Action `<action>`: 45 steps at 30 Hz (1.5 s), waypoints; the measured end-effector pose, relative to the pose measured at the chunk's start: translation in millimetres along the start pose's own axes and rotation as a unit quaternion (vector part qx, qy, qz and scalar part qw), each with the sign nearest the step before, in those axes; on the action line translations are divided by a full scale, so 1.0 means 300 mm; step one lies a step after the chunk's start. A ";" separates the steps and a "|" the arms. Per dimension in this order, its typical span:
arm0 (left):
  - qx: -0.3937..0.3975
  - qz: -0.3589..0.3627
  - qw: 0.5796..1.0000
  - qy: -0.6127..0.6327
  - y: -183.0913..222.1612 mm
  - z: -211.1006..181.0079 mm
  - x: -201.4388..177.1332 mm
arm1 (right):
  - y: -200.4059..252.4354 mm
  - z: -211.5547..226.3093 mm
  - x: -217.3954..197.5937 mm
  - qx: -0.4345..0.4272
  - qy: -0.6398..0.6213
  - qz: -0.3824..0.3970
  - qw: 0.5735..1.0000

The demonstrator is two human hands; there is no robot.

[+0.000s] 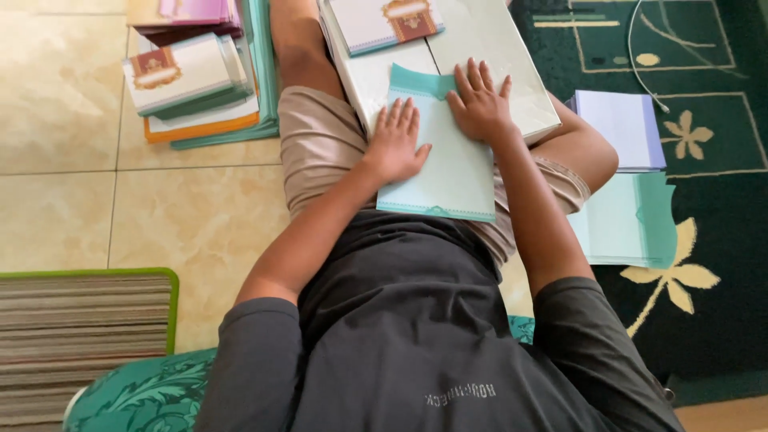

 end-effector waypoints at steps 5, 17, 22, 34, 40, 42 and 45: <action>0.106 -0.020 0.994 0.037 -0.055 -0.256 0.104 | -0.014 -0.053 0.060 -0.022 -0.002 -0.018 1.000; 0.070 0.070 0.994 0.049 -0.172 -0.059 -0.058 | -0.005 -0.038 0.027 -0.045 0.009 -0.019 0.999; -0.051 -0.051 0.997 0.038 -0.286 0.097 -0.087 | 0.015 -0.012 -0.003 -0.024 -0.007 -0.025 0.999; -0.038 -0.194 0.975 0.101 -0.129 0.233 0.004 | 0.121 0.029 -0.081 -0.019 0.006 -0.239 0.971; -0.028 -0.222 0.967 0.120 -0.097 0.239 0.020 | 0.449 0.066 -0.124 0.116 -0.160 -0.282 0.939; -0.050 -0.188 0.976 0.100 -0.101 0.216 -0.010 | 0.520 0.043 -0.050 0.140 -0.260 -0.295 0.909; -0.072 -0.161 0.977 0.116 -0.080 0.210 -0.047 | 0.513 0.034 0.010 0.088 -0.444 -0.300 0.840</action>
Point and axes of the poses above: each hand's wrist, its own y-axis away from the middle knuckle, its own x-axis out of the palm, z = x × y, the point moved 4 cm from there along -y, towards the middle knuckle, and after that the axes turned 8 degrees about -x, right-handed, at the moved point
